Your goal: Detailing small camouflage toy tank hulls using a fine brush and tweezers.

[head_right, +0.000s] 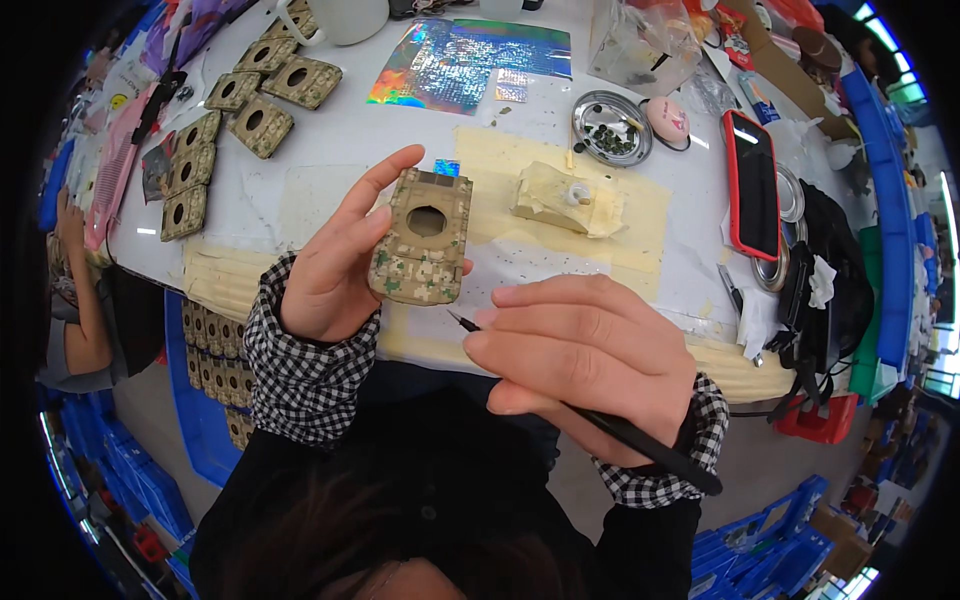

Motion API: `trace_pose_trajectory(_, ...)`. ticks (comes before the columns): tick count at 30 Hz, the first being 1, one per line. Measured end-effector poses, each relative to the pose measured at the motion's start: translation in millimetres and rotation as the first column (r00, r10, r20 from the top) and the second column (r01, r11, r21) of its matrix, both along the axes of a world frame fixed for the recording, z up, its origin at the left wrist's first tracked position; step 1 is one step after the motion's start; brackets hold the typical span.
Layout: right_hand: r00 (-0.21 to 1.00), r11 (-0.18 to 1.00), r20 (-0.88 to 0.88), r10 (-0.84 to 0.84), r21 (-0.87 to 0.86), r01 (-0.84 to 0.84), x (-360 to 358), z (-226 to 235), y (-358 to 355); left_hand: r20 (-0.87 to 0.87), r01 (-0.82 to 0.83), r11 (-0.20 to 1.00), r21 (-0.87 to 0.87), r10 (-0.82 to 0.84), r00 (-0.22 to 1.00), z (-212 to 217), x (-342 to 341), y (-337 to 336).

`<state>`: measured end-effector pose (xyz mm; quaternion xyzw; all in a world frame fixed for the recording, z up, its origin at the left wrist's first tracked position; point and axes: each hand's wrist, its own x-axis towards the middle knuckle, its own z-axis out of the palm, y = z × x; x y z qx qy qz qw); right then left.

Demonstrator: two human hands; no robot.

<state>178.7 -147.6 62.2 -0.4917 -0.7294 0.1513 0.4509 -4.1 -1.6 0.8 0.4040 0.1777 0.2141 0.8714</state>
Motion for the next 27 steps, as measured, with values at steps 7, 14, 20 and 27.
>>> trace_pose_trajectory(7,0.991,0.99,-0.103,-0.086,-0.124,0.073,-4,11,26,-0.014,0.033,0.999,-0.039,-0.033,0.999,7,-1,0)
trace_pose_trajectory(14,0.99,0.986,-0.131,-0.059,-0.164,0.037,-6,12,36,-0.002,0.033,0.998,-0.047,-0.033,0.999,8,-2,-1)
trace_pose_trajectory(20,0.993,0.985,-0.105,-0.052,-0.169,0.034,-6,12,38,0.005,0.026,0.998,-0.05,-0.025,1.0,9,-2,-1)
trace_pose_trajectory(27,0.991,0.98,-0.117,-0.067,-0.193,0.044,-8,12,38,0.009,0.023,0.999,-0.041,-0.023,1.0,8,-3,0)
